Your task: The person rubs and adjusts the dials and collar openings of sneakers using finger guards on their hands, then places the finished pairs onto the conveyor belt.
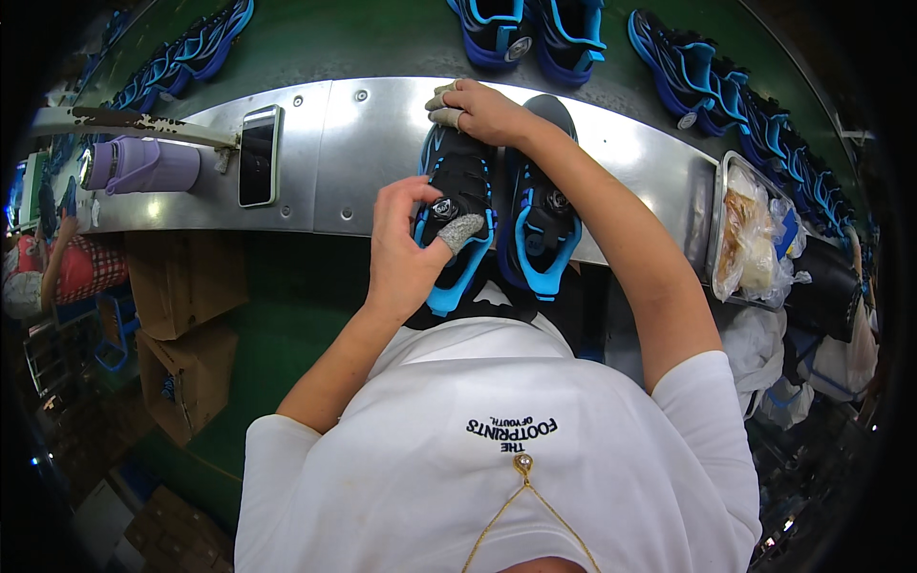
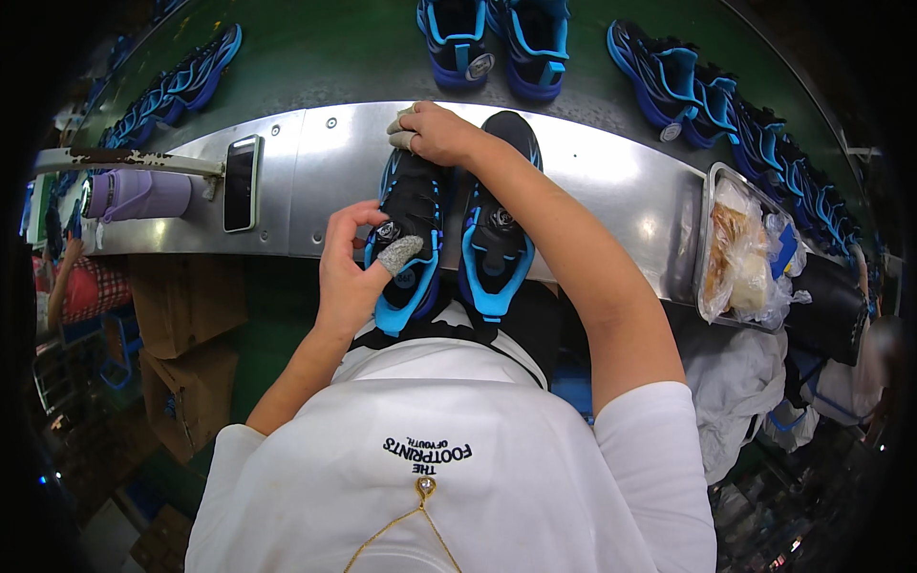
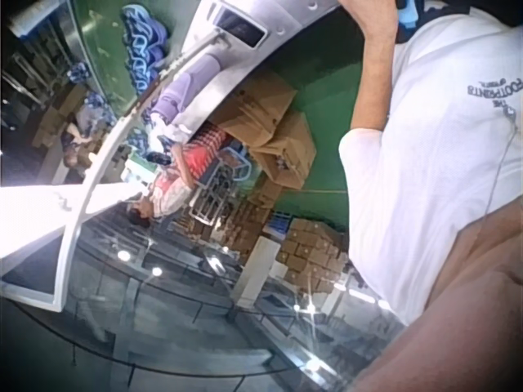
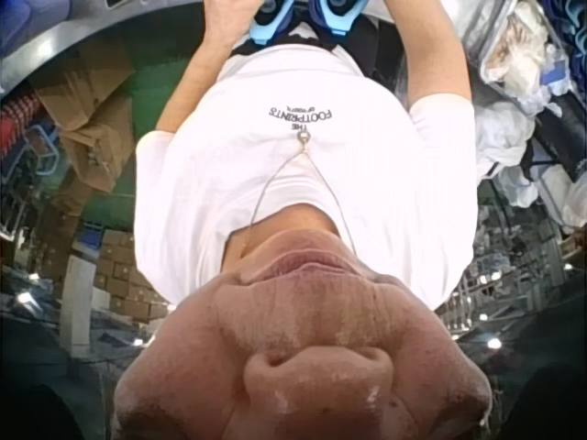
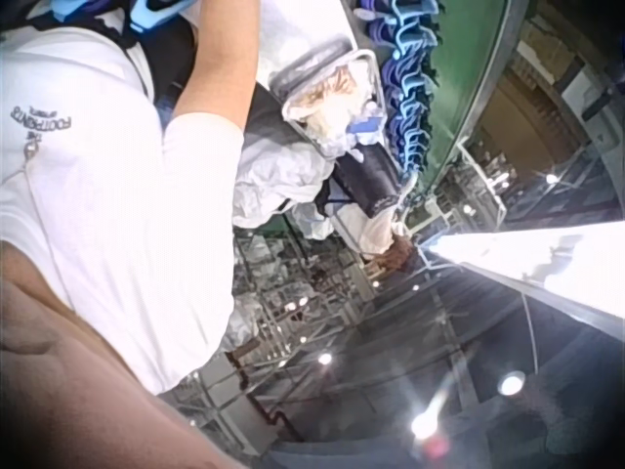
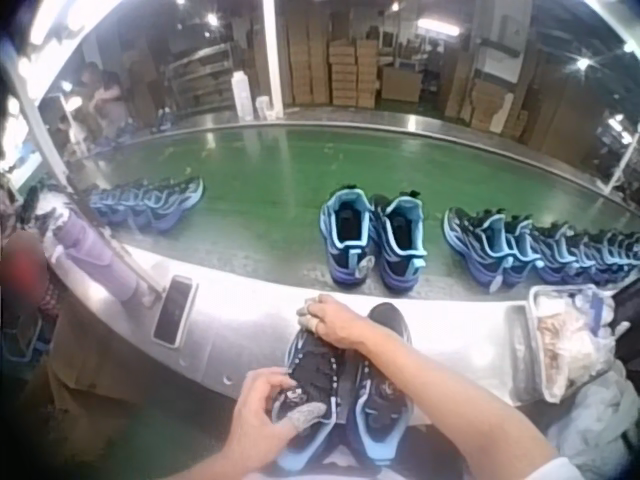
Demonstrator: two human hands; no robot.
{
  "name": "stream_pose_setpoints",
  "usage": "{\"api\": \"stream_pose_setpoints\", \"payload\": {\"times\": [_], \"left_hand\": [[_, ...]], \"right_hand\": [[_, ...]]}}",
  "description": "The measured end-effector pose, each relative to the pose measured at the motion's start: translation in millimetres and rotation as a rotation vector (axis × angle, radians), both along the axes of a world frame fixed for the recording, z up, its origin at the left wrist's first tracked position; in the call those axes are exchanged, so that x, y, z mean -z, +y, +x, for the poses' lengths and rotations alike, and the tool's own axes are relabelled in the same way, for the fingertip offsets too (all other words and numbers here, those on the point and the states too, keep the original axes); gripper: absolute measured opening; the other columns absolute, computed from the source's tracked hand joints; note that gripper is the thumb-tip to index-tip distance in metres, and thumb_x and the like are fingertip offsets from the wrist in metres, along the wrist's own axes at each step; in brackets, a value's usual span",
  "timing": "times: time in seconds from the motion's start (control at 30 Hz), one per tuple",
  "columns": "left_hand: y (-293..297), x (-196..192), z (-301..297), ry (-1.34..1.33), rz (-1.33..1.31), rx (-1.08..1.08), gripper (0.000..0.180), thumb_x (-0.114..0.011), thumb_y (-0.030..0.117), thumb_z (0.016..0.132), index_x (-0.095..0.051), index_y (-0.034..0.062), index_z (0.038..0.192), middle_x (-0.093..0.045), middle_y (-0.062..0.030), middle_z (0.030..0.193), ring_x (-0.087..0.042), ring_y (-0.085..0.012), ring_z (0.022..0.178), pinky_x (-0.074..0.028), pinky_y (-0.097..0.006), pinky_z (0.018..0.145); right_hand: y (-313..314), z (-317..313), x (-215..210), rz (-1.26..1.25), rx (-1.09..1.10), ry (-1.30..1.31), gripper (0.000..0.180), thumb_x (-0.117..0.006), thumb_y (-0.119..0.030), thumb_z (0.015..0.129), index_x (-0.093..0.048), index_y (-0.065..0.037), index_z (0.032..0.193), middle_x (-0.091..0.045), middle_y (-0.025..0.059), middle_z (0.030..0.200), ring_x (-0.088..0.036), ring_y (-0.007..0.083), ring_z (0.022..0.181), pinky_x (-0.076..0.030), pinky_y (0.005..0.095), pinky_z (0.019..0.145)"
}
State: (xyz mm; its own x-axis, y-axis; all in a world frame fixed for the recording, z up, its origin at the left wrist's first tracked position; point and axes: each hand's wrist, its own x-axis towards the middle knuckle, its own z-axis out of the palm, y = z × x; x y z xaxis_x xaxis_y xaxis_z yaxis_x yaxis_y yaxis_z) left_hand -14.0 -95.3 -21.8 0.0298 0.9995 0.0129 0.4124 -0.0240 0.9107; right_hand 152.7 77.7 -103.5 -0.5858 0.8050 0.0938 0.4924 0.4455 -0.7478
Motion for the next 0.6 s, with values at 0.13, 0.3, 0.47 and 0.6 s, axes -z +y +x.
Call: {"api": "stream_pose_setpoints", "payload": {"times": [0.13,0.3,0.47,0.6], "left_hand": [[11,-2,-9,0.276,0.287,0.272,0.027,-0.069,0.009,0.073,-0.065,0.0094,0.1,-0.053,-0.0107,0.125,-0.046,-0.0308,0.12,-0.039,-0.038,0.096],[23,-11,-7,0.428,0.279,0.601,0.027,-0.06,0.004,0.07,-0.066,0.0089,0.096,-0.051,-0.0146,0.126,-0.032,-0.0394,0.134,-0.025,-0.051,0.108],[22,-10,10,0.631,0.341,0.662,0.028,-0.061,0.005,0.071,-0.065,0.0065,0.098,-0.05,-0.0161,0.126,-0.029,-0.0411,0.136,-0.023,-0.052,0.109],[-2,-24,-3,0.44,0.376,0.365,0.03,-0.063,0.005,0.075,-0.063,0.0051,0.104,-0.05,-0.0164,0.127,-0.031,-0.0403,0.136,-0.025,-0.05,0.109]], "right_hand": [[-3,-1,-5,-0.037,-0.004,-0.022,0.03,-0.06,-0.027,0.09,-0.068,-0.009,0.112,-0.062,0.0162,0.115,-0.054,0.0324,0.114,-0.042,0.0373,0.1],[-3,-1,-9,-0.044,-0.004,-0.032,0.03,-0.058,-0.027,0.09,-0.069,-0.01,0.112,-0.063,0.0137,0.117,-0.052,0.0317,0.116,-0.042,0.0374,0.101],[-3,-2,-8,-0.045,-0.009,-0.035,0.03,-0.057,-0.028,0.091,-0.068,-0.01,0.112,-0.063,0.0133,0.117,-0.052,0.0316,0.116,-0.041,0.0374,0.101],[-4,-3,1,-0.046,0.002,-0.014,0.029,-0.057,-0.027,0.091,-0.069,-0.01,0.112,-0.063,0.0128,0.118,-0.052,0.0312,0.116,-0.041,0.0371,0.101]]}}
